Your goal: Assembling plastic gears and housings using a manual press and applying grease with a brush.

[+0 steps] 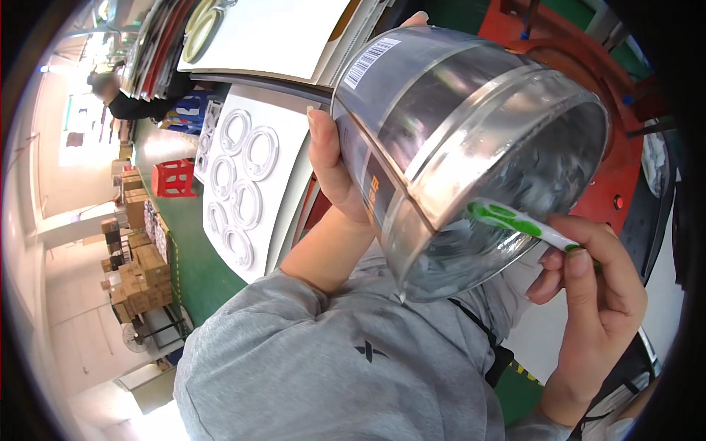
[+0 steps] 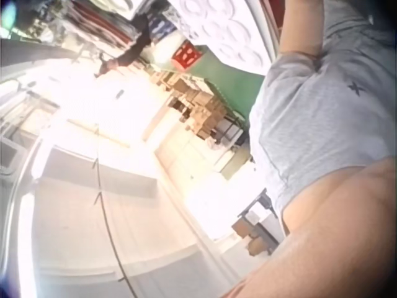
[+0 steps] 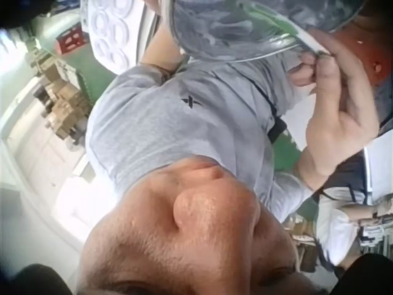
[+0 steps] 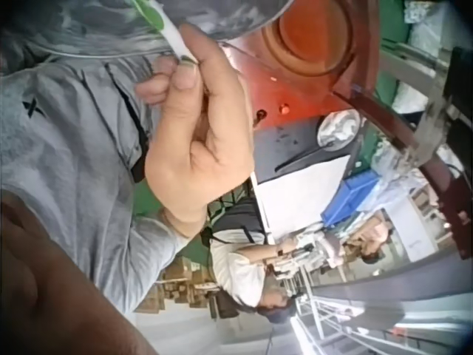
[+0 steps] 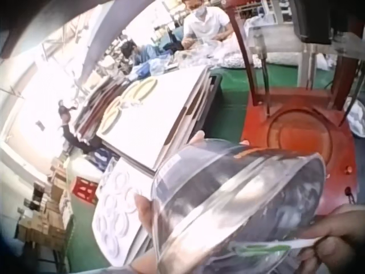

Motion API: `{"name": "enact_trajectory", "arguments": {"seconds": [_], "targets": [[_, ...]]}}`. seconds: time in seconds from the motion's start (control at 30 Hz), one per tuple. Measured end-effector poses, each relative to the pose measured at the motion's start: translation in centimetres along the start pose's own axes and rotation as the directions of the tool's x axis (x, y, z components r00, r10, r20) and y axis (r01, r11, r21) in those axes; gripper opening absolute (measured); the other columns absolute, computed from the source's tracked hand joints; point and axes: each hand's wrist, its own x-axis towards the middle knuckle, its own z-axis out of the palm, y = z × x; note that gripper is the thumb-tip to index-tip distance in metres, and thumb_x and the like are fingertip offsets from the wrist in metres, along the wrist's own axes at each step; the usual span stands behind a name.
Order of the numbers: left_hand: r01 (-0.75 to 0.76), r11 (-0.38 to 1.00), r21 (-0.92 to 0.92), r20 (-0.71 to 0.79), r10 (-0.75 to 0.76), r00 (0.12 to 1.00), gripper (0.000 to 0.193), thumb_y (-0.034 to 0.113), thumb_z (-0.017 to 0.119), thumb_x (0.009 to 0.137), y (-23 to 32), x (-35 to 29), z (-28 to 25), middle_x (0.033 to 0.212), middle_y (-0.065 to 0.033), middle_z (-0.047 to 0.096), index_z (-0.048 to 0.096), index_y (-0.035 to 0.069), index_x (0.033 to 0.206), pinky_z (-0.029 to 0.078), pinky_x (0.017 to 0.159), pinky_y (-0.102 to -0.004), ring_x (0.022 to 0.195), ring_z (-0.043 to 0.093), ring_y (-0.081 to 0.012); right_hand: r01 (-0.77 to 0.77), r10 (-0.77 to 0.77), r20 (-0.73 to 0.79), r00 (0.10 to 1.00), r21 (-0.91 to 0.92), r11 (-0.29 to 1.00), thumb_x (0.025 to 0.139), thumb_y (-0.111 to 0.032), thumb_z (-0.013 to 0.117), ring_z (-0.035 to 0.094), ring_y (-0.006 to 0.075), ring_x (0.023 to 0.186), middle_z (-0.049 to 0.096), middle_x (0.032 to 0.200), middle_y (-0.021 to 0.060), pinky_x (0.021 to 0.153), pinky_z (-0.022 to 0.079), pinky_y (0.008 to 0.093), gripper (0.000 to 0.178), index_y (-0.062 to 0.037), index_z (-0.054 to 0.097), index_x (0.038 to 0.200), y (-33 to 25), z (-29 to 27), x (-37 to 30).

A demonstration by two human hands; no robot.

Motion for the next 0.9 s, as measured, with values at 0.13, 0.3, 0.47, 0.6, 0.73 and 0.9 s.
{"name": "enact_trajectory", "arguments": {"seconds": [0.13, 0.3, 0.47, 0.6, 0.73, 0.9], "targets": [[-0.069, 0.982, -0.176, 0.056, 0.080, 0.995, 0.100, 0.072, 0.037, 0.100, 0.1, 0.4, -0.8, 0.169, -0.0206, 0.021, 0.018, -0.005, 0.161, 0.034, 0.123, -0.0441, 0.150, 0.037, -0.0314, 0.122, -0.133, -0.133, 0.982, -0.091, 0.988, 0.107, -0.004, 0.050, 0.058, 0.0098, 0.078, 0.063, 0.102, 0.0120, 0.073, 0.047, 0.0226, 0.025, 0.0127, 0.064, 0.119, -0.2, -0.5, -0.6], [-0.151, 0.985, -0.086, 0.015, 0.152, 0.988, 0.092, 0.065, 0.035, 0.104, -0.8, 1.1, -1.6, 0.166, -0.0272, 0.020, 0.019, -0.006, 0.160, 0.034, 0.123, -0.0487, 0.150, 0.036, -0.0371, 0.266, -0.347, -0.142, 0.927, -0.403, 0.876, 0.105, 0.005, 0.046, 0.060, 0.0115, 0.079, 0.065, 0.114, 0.0162, 0.076, 0.049, 0.0238, 0.027, 0.0121, 0.064, 0.124, -0.3, -0.9, -0.4], [-0.147, 0.974, -0.170, 0.059, 0.159, 0.985, 0.090, 0.063, 0.039, 0.104, -0.5, 0.9, -1.6, 0.167, -0.0279, 0.017, 0.020, -0.005, 0.160, 0.037, 0.122, -0.0496, 0.149, 0.038, -0.0371, 0.408, -0.475, 0.047, 0.879, -0.591, 0.696, 0.099, 0.015, 0.046, 0.066, 0.0174, 0.081, 0.067, 0.116, 0.0221, 0.078, 0.055, 0.0279, 0.031, 0.0126, 0.064, 0.124, -0.2, -0.9, 0.6], [-0.087, 0.994, -0.073, -0.004, 0.087, 0.996, 0.089, 0.061, 0.042, 0.104, 0.0, 0.8, -1.1, 0.168, -0.0274, 0.014, 0.019, -0.004, 0.161, 0.034, 0.124, -0.0475, 0.149, 0.038, -0.0369, 0.447, -0.541, 0.092, 0.836, -0.687, 0.573, 0.096, 0.018, 0.047, 0.068, 0.0210, 0.084, 0.067, 0.114, 0.0228, 0.078, 0.057, 0.0294, 0.032, 0.0131, 0.064, 0.123, -0.2, -1.4, 0.8], [-0.082, 0.973, -0.218, -0.035, 0.076, 0.997, 0.084, 0.062, 0.034, 0.105, -0.8, 0.4, -1.1, 0.169, -0.0235, 0.019, 0.029, -0.002, 0.159, 0.034, 0.123, -0.0439, 0.150, 0.038, -0.0316, 0.536, -0.606, 0.143, 0.782, -0.650, 0.538, 0.092, 0.021, 0.049, 0.070, 0.0258, 0.091, 0.067, 0.114, 0.0232, 0.079, 0.061, 0.0318, 0.032, 0.0134, 0.066, 0.119, 0.2, -1.5, 2.0], [-0.080, 0.988, -0.133, -0.066, 0.072, 0.995, 0.084, 0.062, 0.031, 0.106, -0.8, 0.3, -1.0, 0.169, -0.0219, 0.019, 0.029, -0.003, 0.159, 0.034, 0.123, -0.0452, 0.149, 0.039, -0.0302, 0.553, -0.552, 0.199, 0.809, -0.574, 0.604, 0.091, 0.018, 0.052, 0.070, 0.0259, 0.088, 0.066, 0.110, 0.0224, 0.075, 0.060, 0.0317, 0.027, 0.0131, 0.067, 0.113, 0.2, -1.4, 2.2]]}}
